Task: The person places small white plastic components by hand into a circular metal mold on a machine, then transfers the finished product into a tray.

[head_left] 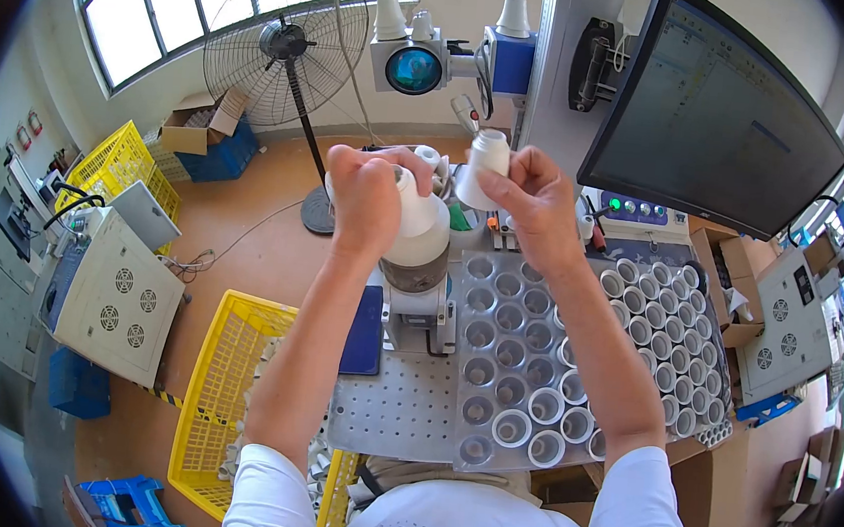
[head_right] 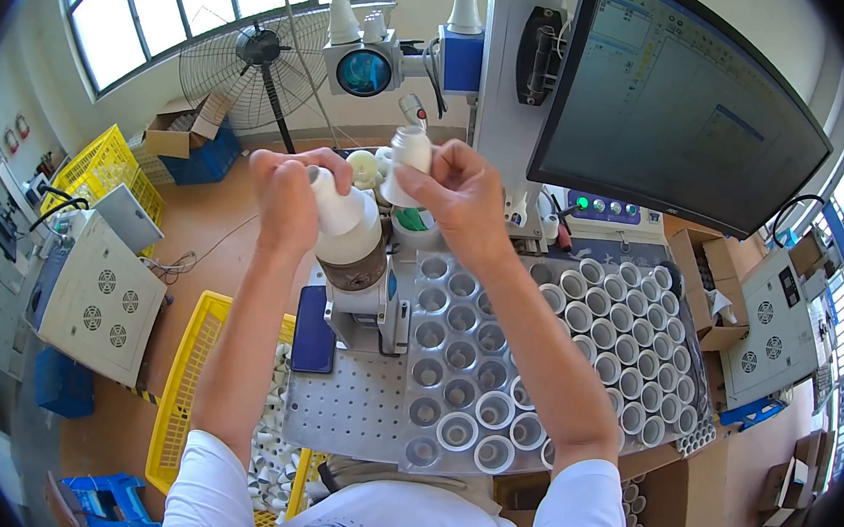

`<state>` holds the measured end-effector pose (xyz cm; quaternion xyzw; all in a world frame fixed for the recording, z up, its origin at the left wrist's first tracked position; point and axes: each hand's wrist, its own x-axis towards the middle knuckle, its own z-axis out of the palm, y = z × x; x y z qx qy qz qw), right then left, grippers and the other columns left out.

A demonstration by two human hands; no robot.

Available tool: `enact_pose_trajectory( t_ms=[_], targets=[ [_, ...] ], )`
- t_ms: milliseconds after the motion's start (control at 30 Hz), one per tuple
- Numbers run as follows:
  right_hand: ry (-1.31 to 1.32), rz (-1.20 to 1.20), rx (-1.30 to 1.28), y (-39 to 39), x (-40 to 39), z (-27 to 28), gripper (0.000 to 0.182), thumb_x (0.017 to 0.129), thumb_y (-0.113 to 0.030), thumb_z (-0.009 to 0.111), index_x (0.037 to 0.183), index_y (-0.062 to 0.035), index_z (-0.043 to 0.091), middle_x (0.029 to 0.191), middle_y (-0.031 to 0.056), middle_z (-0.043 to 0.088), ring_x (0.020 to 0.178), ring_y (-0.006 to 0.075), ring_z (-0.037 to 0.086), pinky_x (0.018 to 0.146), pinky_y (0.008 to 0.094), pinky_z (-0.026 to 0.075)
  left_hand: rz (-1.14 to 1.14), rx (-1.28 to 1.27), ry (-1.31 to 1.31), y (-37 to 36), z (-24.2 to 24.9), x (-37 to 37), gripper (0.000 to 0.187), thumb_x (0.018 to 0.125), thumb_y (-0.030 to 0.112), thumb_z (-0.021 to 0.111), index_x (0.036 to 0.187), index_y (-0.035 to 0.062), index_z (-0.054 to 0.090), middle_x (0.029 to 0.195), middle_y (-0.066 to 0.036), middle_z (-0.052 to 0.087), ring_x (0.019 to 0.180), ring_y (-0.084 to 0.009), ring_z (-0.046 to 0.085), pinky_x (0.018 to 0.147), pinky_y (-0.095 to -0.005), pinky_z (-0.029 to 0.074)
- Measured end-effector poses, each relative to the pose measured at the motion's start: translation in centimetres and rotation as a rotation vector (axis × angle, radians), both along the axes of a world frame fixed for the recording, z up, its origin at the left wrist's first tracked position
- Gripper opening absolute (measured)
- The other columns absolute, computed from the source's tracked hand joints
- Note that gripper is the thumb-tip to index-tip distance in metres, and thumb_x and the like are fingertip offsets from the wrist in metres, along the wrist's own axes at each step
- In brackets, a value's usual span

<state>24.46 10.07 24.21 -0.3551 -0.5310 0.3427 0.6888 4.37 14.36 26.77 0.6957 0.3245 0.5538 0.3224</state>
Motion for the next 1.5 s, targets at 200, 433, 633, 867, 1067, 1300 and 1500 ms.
enact_pose_trajectory(
  t_ms=[200, 433, 633, 867, 1067, 1300, 1500],
  targets=[
    [-0.479, -0.034, 0.077, 0.5, -5.6, -0.9, 0.035, 0.083, -0.019, 0.08, 0.075, -0.0082, 0.047, 0.079, 0.0027, 0.058, 0.073, 0.0092, 0.05, 0.069, 0.0281, 0.046, 0.308, 0.118, -0.023, -3.0, -0.2, -7.4, 0.028, 0.068, 0.016, 0.037, 0.054, 0.0015, 0.056, 0.062, -0.004, 0.058, 0.065, -0.0139, 0.053, 0.069, -0.0237, 0.044],
    [-0.646, -0.095, -0.14, -2.9, 1.6, -2.4, 0.028, 0.084, -0.024, 0.076, 0.086, -0.0026, 0.057, 0.102, 0.0109, 0.07, 0.086, 0.0169, 0.062, 0.078, 0.0351, 0.05, 0.529, -0.079, 0.1, -1.6, -16.1, -23.6, 0.024, 0.067, 0.014, 0.04, 0.062, -0.0008, 0.058, 0.061, -0.006, 0.054, 0.063, -0.0154, 0.052, 0.069, -0.0279, 0.044],
    [-1.398, -0.096, -0.626, -7.9, 11.0, -7.2, 0.045, 0.081, -0.029, 0.076, 0.114, -0.0029, 0.062, 0.12, 0.0195, 0.064, 0.12, 0.0337, 0.056, 0.103, 0.0431, 0.042, 0.783, -0.164, 0.094, -2.8, -24.3, -28.1, 0.021, 0.069, 0.003, 0.037, 0.07, -0.0037, 0.057, 0.074, -0.009, 0.058, 0.074, -0.0177, 0.055, 0.08, -0.032, 0.046],
    [-1.702, -0.093, -0.637, -8.7, 10.7, -8.7, 0.038, 0.077, -0.027, 0.072, 0.105, -0.0031, 0.062, 0.099, 0.0142, 0.069, 0.11, 0.0354, 0.058, 0.098, 0.0496, 0.044, 0.372, -0.138, 0.084, -8.3, -23.3, -15.3, 0.024, 0.056, -0.002, 0.035, 0.069, -0.0053, 0.055, 0.071, -0.01, 0.059, 0.072, -0.0204, 0.057, 0.076, -0.0296, 0.046],
    [-1.351, -0.073, -0.555, -4.7, 9.2, -6.0, 0.053, 0.078, -0.034, 0.074, 0.118, -0.0011, 0.062, 0.098, 0.017, 0.068, 0.098, 0.0333, 0.064, 0.089, 0.0417, 0.049, -0.022, -0.229, 0.148, -11.2, -26.2, -6.5, 0.026, 0.056, 0.001, 0.035, 0.068, -0.0051, 0.057, 0.067, -0.01, 0.06, 0.064, -0.0192, 0.055, 0.068, -0.0273, 0.047],
    [-0.892, -0.031, -0.305, 0.1, 4.3, -13.6, 0.045, 0.074, -0.018, 0.078, 0.107, -0.0009, 0.052, 0.088, 0.0144, 0.061, 0.081, 0.0237, 0.06, 0.075, 0.0346, 0.049, -0.046, -0.366, 0.208, -11.8, -27.7, -5.2, 0.024, 0.06, -0.006, 0.036, 0.071, -0.0044, 0.058, 0.066, -0.011, 0.06, 0.063, -0.0192, 0.056, 0.064, -0.0272, 0.046],
    [-0.916, -0.07, -0.203, -0.7, 3.6, -15.5, 0.039, 0.074, -0.016, 0.077, 0.099, -0.0037, 0.049, 0.093, 0.0193, 0.061, 0.087, 0.039, 0.061, 0.08, 0.0418, 0.049, -0.044, -0.31, 0.256, -11.6, -28.0, -5.1, 0.025, 0.061, -0.006, 0.036, 0.072, -0.0048, 0.058, 0.066, -0.011, 0.059, 0.062, -0.0194, 0.055, 0.063, -0.0278, 0.046]
  ],
)
